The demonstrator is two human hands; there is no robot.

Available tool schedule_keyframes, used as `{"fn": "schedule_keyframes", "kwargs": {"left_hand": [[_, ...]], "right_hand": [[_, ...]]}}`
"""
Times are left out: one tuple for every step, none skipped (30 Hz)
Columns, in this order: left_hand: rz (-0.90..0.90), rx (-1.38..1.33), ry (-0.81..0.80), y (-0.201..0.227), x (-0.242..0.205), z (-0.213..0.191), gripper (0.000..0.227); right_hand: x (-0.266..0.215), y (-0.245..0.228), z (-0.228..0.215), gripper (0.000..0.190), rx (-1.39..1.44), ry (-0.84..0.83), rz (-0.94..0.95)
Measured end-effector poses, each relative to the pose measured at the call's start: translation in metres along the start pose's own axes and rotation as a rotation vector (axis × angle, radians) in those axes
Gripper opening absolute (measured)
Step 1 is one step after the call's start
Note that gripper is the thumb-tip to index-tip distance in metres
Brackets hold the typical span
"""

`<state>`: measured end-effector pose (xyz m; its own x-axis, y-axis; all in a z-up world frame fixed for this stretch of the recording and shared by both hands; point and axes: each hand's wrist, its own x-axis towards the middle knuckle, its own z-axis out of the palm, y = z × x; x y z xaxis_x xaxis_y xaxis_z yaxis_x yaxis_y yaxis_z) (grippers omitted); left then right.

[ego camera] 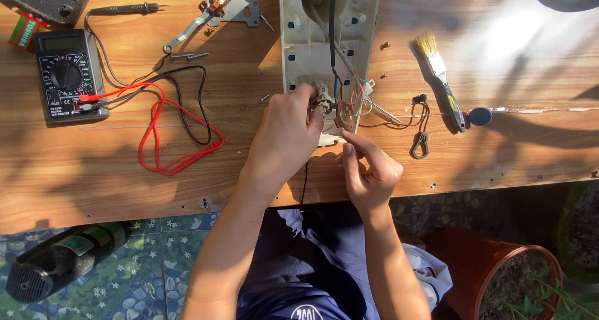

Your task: Assembling and wiring internal electrical components within an appliance housing

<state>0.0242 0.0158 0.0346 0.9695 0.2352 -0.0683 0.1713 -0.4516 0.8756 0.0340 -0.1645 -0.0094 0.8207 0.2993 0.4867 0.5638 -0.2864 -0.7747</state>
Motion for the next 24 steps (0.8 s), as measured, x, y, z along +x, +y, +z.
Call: {"fn": "schedule_keyframes", "kwargs": {"left_hand": [[0.003,-0.001,-0.001,0.000,0.000,-0.001,0.021],[0.005,-0.011,-0.011,0.001,0.000,-0.002,0.021],[0.007,-0.022,-0.021,0.001,-0.001,-0.003,0.021],[0.010,-0.023,-0.024,0.002,-0.001,-0.004,0.021],[0.008,-0.020,-0.030,0.003,-0.001,-0.005,0.021],[0.007,-0.016,-0.033,0.004,-0.002,-0.006,0.021],[0.010,-0.016,-0.033,0.004,-0.001,-0.005,0.021],[0.009,-0.016,-0.027,0.004,-0.001,-0.004,0.021],[0.008,-0.015,-0.022,0.004,-0.001,-0.004,0.021],[0.006,-0.016,-0.021,0.001,-0.001,-0.002,0.021],[0.005,-0.021,-0.025,-0.002,0.000,-0.001,0.021],[0.006,-0.025,-0.027,-0.005,0.001,0.000,0.021],[0.006,-0.025,-0.026,-0.004,0.000,-0.001,0.021],[0.013,-0.015,-0.030,-0.003,0.000,-0.002,0.021],[0.019,-0.006,-0.035,-0.003,0.001,-0.003,0.021],[0.018,-0.007,-0.035,-0.001,0.000,-0.004,0.021],[0.020,-0.004,-0.036,0.000,0.000,-0.004,0.020],[0.022,-0.001,-0.035,0.001,0.000,-0.005,0.020],[0.021,-0.002,-0.032,0.001,0.000,-0.006,0.020],[0.017,0.003,-0.035,0.001,0.000,-0.007,0.020],[0.013,0.008,-0.039,0.002,-0.001,-0.007,0.020],[0.011,0.007,-0.042,0.001,-0.001,-0.006,0.020],[0.015,0.008,-0.043,0.000,-0.001,-0.006,0.020],[0.021,0.009,-0.041,0.000,-0.001,-0.006,0.020]], "right_hand": [[-0.004,0.003,-0.001,0.015,-0.003,0.002,-0.001],[-0.009,0.006,-0.002,0.015,0.022,0.011,0.003],[-0.013,0.009,-0.003,0.014,0.046,0.020,0.006],[-0.015,0.010,-0.005,0.014,0.043,0.022,0.006],[-0.016,0.011,-0.006,0.014,0.042,0.040,0.012],[-0.017,0.012,-0.007,0.015,0.042,0.056,0.017],[-0.015,0.010,-0.007,0.015,0.041,0.058,0.015],[-0.012,0.008,-0.006,0.018,0.084,0.093,0.041],[-0.010,0.005,-0.005,0.022,0.128,0.129,0.067],[-0.002,0.000,-0.006,0.022,0.128,0.127,0.068],[0.006,-0.006,-0.007,0.022,0.182,0.122,0.099],[0.014,-0.011,-0.008,0.026,0.237,0.118,0.128],[0.020,-0.014,-0.009,0.026,0.237,0.117,0.126],[0.026,-0.016,-0.010,0.029,0.254,0.046,0.149],[0.033,-0.019,-0.011,0.033,0.271,-0.025,0.171],[0.035,-0.019,-0.012,0.033,0.271,-0.027,0.172],[0.038,-0.019,-0.013,0.032,0.256,-0.081,0.196],[0.041,-0.018,-0.013,0.032,0.241,-0.138,0.217],[0.041,-0.018,-0.012,0.032,0.241,-0.141,0.216],[0.041,-0.019,-0.012,0.031,0.240,-0.168,0.255],[0.041,-0.019,-0.011,0.030,0.239,-0.196,0.295],[0.041,-0.020,-0.009,0.030,0.238,-0.196,0.299],[0.042,-0.020,-0.007,0.030,0.248,-0.205,0.331],[0.043,-0.020,-0.004,0.029,0.259,-0.213,0.360]]}}
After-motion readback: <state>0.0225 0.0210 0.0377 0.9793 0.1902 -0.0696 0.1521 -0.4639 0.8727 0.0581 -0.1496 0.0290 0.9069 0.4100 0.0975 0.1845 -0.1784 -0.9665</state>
